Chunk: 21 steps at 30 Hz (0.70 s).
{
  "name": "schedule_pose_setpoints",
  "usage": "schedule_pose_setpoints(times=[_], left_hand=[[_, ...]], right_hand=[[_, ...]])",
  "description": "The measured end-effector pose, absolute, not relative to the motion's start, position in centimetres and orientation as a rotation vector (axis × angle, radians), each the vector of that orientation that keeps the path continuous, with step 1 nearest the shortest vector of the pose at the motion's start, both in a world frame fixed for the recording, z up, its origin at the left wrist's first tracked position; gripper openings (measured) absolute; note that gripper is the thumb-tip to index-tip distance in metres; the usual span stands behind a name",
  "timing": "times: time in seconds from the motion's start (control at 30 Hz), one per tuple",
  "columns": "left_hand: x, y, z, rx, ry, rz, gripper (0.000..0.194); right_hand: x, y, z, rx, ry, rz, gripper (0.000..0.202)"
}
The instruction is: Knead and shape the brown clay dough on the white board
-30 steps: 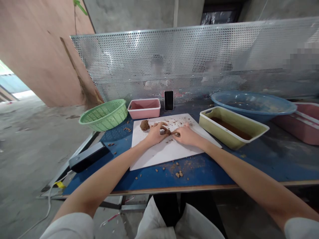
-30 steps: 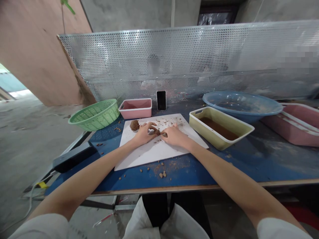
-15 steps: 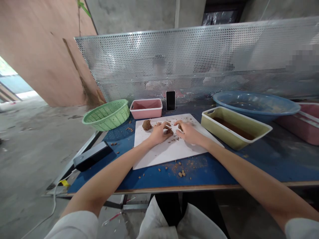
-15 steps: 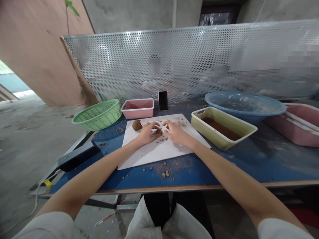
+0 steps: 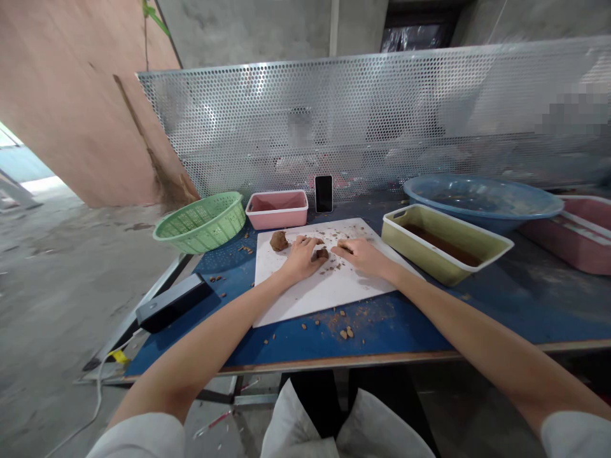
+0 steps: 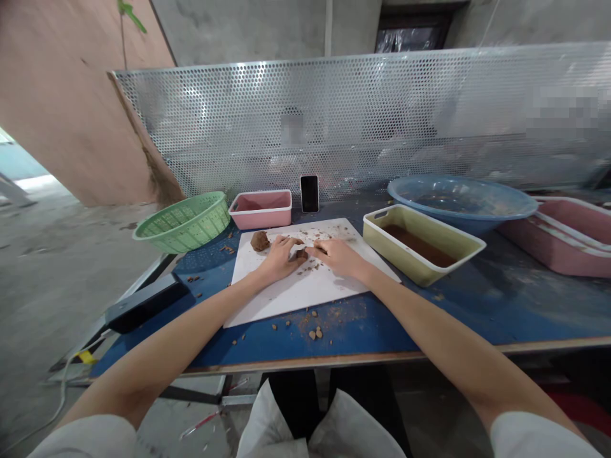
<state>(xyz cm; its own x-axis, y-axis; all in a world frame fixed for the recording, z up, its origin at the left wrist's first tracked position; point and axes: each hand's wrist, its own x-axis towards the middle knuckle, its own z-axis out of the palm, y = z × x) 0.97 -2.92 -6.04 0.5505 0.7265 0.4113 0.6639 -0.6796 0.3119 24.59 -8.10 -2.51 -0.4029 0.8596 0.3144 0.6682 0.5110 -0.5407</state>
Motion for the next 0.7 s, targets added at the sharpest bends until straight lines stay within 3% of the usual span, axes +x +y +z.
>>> schedule_pose_setpoints(times=[0.13, 0.33, 0.7], left_hand=[[0.9, -3.4, -5.8, 2.650, 1.166, 0.811, 0.044], [0.8, -3.6, -5.1, 2.498, 1.283, 0.979, 0.032], [0.1, -2.3, -5.5, 2.340, 1.396, 1.099, 0.022]], right_hand=[[24.4, -8.3, -2.5, -1.260, -2.190, 0.393, 0.056], [23.9, -8.6, -2.3, -1.261, -2.157, 0.267, 0.050], [23.8, -8.7, -2.5, -1.259, -1.998, 0.347, 0.048]])
